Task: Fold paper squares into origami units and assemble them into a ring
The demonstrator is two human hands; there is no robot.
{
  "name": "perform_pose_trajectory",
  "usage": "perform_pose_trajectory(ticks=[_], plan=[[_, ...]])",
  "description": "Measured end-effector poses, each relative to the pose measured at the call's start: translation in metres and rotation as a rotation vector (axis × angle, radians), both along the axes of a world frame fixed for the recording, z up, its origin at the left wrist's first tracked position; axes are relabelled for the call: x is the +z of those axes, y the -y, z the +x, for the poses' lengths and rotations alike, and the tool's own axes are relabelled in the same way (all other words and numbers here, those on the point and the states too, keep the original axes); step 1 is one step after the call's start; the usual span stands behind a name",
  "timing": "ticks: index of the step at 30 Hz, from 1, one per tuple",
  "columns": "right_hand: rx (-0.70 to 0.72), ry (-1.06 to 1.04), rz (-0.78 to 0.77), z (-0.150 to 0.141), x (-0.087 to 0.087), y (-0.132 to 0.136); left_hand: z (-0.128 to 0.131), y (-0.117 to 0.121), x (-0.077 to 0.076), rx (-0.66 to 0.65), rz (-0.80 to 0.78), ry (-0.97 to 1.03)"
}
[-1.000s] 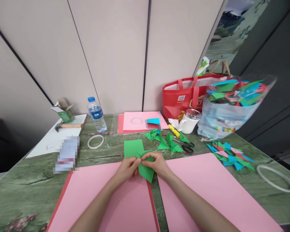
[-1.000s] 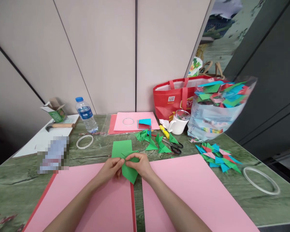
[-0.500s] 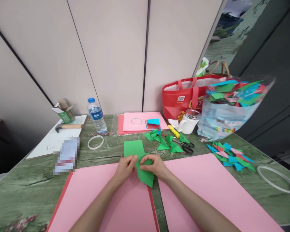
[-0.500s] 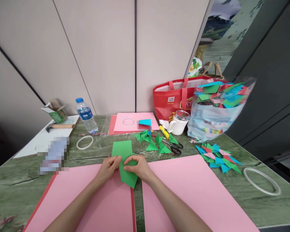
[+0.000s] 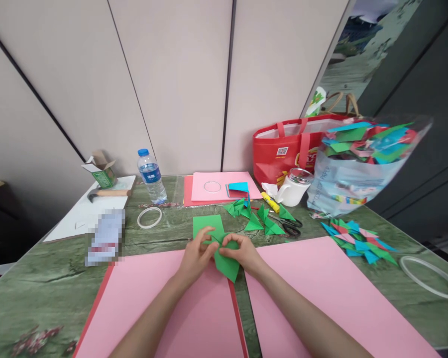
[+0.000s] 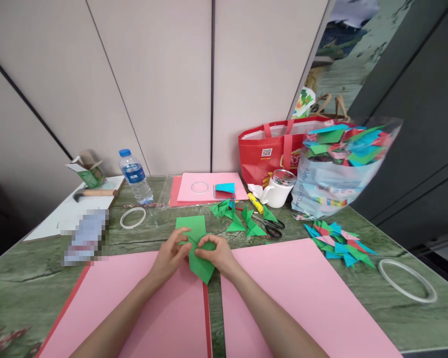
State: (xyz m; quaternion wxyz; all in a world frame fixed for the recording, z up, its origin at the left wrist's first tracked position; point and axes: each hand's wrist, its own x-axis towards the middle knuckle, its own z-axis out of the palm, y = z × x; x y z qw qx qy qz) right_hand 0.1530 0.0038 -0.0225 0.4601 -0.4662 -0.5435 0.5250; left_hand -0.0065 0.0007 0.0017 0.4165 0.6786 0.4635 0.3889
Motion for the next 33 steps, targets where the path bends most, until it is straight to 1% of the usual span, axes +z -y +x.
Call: perform_pose_trajectory(ticks=[3, 5, 6, 7, 10, 12, 14, 16, 18, 21, 24, 27, 29, 33], plan=[[-0.048, 0.157, 0.156, 0.001, 0.0, -0.001, 0.001, 0.001, 0.003, -0.127, -0.054, 0.047], [-0.059, 0.218, 0.22, 0.0, 0.0, -0.001, 0.001, 0.0, 0.001, -0.188, -0.16, 0.079], [-0.058, 0.229, 0.239, -0.001, -0.001, -0.001, 0.001, -0.001, -0.002, -0.194, -0.227, 0.092], [-0.056, 0.228, 0.254, -0.002, -0.002, -0.001, -0.001, -0.003, -0.005, -0.171, -0.271, 0.104], [-0.06, 0.148, 0.269, -0.002, -0.004, -0.003, -0.006, -0.01, -0.012, -0.034, -0.284, 0.203], [-0.043, 0.071, 0.247, -0.001, -0.004, -0.004, -0.009, -0.014, -0.014, 0.048, -0.29, 0.296], [0.002, 0.027, 0.235, 0.001, -0.003, -0.005, -0.012, -0.016, -0.012, 0.09, -0.298, 0.401], [0.059, 0.027, 0.259, 0.003, -0.002, -0.005, -0.014, -0.017, -0.008, 0.089, -0.308, 0.48], [0.101, 0.037, 0.287, 0.003, -0.001, -0.004, -0.014, -0.017, -0.004, 0.063, -0.303, 0.51], [0.134, 0.032, 0.264, 0.001, 0.001, -0.002, -0.014, -0.016, -0.001, 0.041, -0.263, 0.484], [0.145, 0.025, 0.229, 0.001, 0.002, 0.0, -0.012, -0.014, 0.001, 0.061, -0.244, 0.434], [0.135, 0.03, 0.22, 0.001, 0.003, 0.001, -0.011, -0.012, 0.001, 0.094, -0.251, 0.388], [0.139, 0.041, 0.227, 0.002, 0.003, 0.0, -0.01, -0.012, -0.001, 0.101, -0.258, 0.399], [0.147, 0.068, 0.232, 0.004, 0.003, -0.001, -0.011, -0.014, -0.006, 0.027, -0.287, 0.496]])
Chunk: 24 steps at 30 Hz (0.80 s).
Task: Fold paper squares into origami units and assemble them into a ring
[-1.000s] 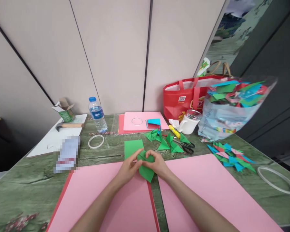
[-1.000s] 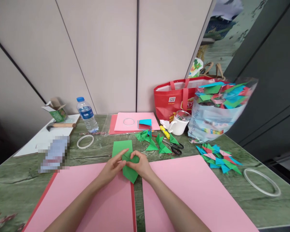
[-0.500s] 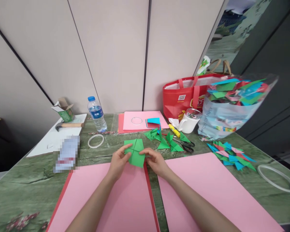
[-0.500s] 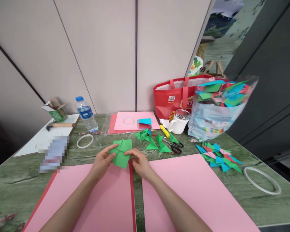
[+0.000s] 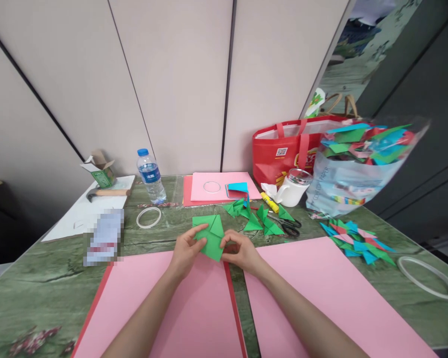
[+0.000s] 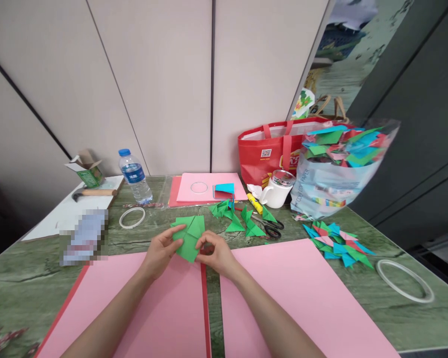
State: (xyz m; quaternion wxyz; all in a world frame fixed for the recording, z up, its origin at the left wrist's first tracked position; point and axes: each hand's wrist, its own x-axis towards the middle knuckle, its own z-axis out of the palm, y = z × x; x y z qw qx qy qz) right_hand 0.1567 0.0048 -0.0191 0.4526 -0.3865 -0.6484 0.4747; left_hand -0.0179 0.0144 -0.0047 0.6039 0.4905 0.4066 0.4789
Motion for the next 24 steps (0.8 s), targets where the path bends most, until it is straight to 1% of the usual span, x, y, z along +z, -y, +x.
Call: perform_pose_trajectory(ticks=[4, 9, 12, 16, 19, 21, 24], plan=[[0.003, 0.057, 0.025, 0.001, 0.003, 0.0, -0.002, -0.001, -0.002, -0.059, 0.021, -0.001], [-0.013, -0.009, 0.008, 0.001, 0.005, 0.001, -0.002, -0.001, -0.003, -0.064, 0.04, 0.009], [-0.013, 0.008, -0.003, 0.002, 0.004, 0.001, -0.002, -0.002, -0.003, -0.074, 0.024, 0.02], [-0.012, 0.072, 0.015, 0.005, 0.006, 0.0, -0.002, 0.0, 0.001, -0.079, 0.024, 0.028], [0.0, 0.104, 0.033, 0.007, 0.009, 0.002, 0.0, 0.003, 0.007, -0.091, -0.006, 0.014], [0.016, 0.129, 0.049, 0.008, 0.011, 0.002, 0.001, 0.004, 0.01, -0.091, -0.023, -0.003], [0.039, 0.139, 0.063, 0.009, 0.01, 0.003, 0.002, 0.005, 0.011, -0.07, -0.002, -0.059]])
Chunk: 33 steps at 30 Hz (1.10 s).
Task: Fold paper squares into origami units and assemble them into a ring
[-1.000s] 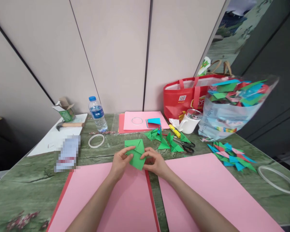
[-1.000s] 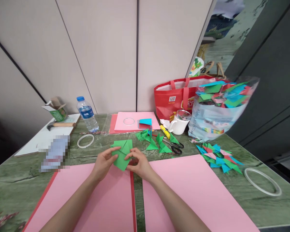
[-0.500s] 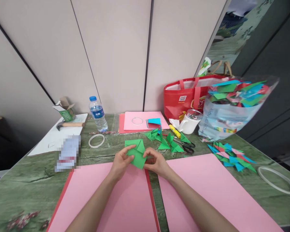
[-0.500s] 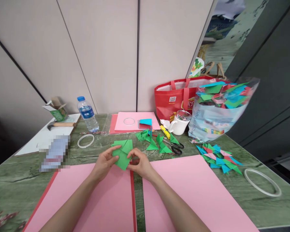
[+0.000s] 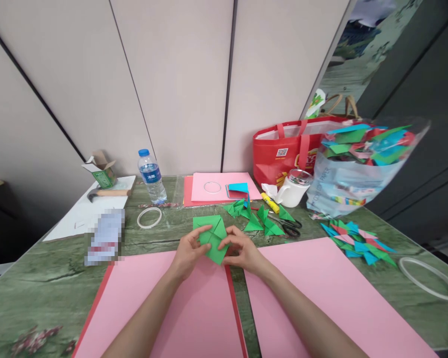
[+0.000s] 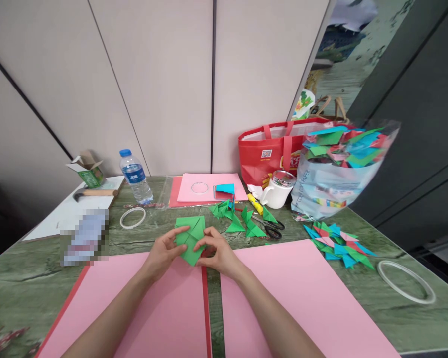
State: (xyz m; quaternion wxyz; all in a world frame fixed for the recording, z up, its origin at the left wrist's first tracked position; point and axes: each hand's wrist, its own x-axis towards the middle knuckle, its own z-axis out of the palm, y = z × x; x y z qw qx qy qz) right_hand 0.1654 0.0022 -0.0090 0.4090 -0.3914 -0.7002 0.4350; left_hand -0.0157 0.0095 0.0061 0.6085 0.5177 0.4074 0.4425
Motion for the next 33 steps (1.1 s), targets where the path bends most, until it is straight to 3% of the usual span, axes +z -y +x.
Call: perform_pose_trajectory(ticks=[6, 13, 18, 25, 33], plan=[[-0.024, -0.008, 0.032, -0.002, -0.005, -0.003, 0.001, 0.0, -0.002, 0.046, 0.042, -0.115], [-0.283, -0.186, -0.054, -0.011, -0.009, -0.003, 0.003, 0.005, 0.0, -0.024, 0.072, -0.012], [-0.329, -0.237, -0.099, -0.013, -0.01, -0.001, 0.003, 0.006, -0.002, -0.018, 0.088, -0.147], [-0.352, -0.274, -0.14, -0.017, -0.014, -0.001, 0.008, 0.007, -0.001, 0.025, 0.112, -0.135], [-0.322, -0.174, 0.103, -0.013, -0.01, -0.001, 0.009, 0.006, -0.006, 0.099, 0.127, -0.133]])
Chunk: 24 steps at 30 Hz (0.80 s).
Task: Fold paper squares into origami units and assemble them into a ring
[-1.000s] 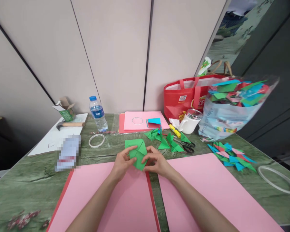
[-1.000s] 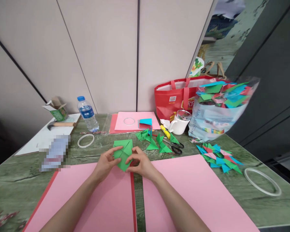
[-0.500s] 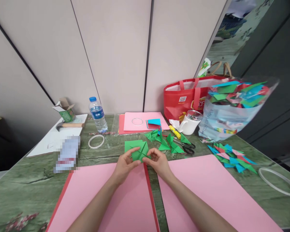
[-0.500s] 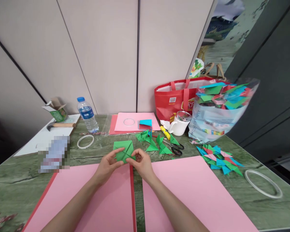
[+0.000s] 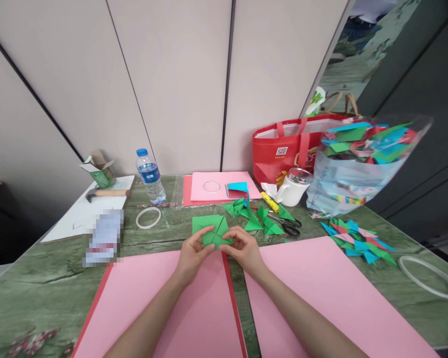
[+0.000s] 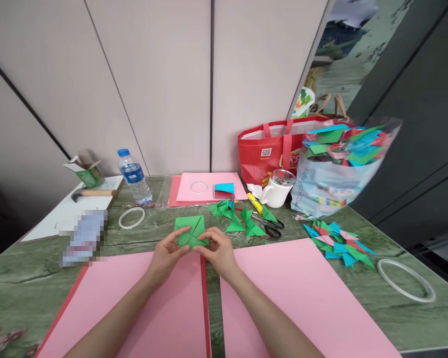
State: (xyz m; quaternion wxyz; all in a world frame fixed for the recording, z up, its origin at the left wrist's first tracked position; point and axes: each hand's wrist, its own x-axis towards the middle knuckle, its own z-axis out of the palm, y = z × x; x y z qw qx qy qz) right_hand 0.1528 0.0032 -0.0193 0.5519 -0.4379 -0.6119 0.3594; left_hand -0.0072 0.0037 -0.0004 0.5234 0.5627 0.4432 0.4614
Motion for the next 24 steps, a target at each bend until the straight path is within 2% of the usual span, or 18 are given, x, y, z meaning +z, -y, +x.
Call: perform_pose_trajectory(ticks=[5, 11, 18, 24], plan=[[0.022, -0.078, -0.021, 0.0007, -0.0023, -0.0021, -0.0013, -0.0012, -0.0028, -0.027, -0.003, 0.055], [0.007, -0.107, -0.047, -0.0007, -0.0019, -0.0007, 0.0005, 0.0007, 0.0013, -0.036, -0.017, 0.092], [0.051, -0.16, -0.081, -0.0046, 0.0043, 0.004, 0.0018, 0.0014, 0.0039, 0.007, -0.035, 0.092], [0.038, -0.164, -0.082, -0.0029, 0.0043, 0.0034, 0.0017, 0.0005, 0.0016, -0.106, -0.136, 0.327]])
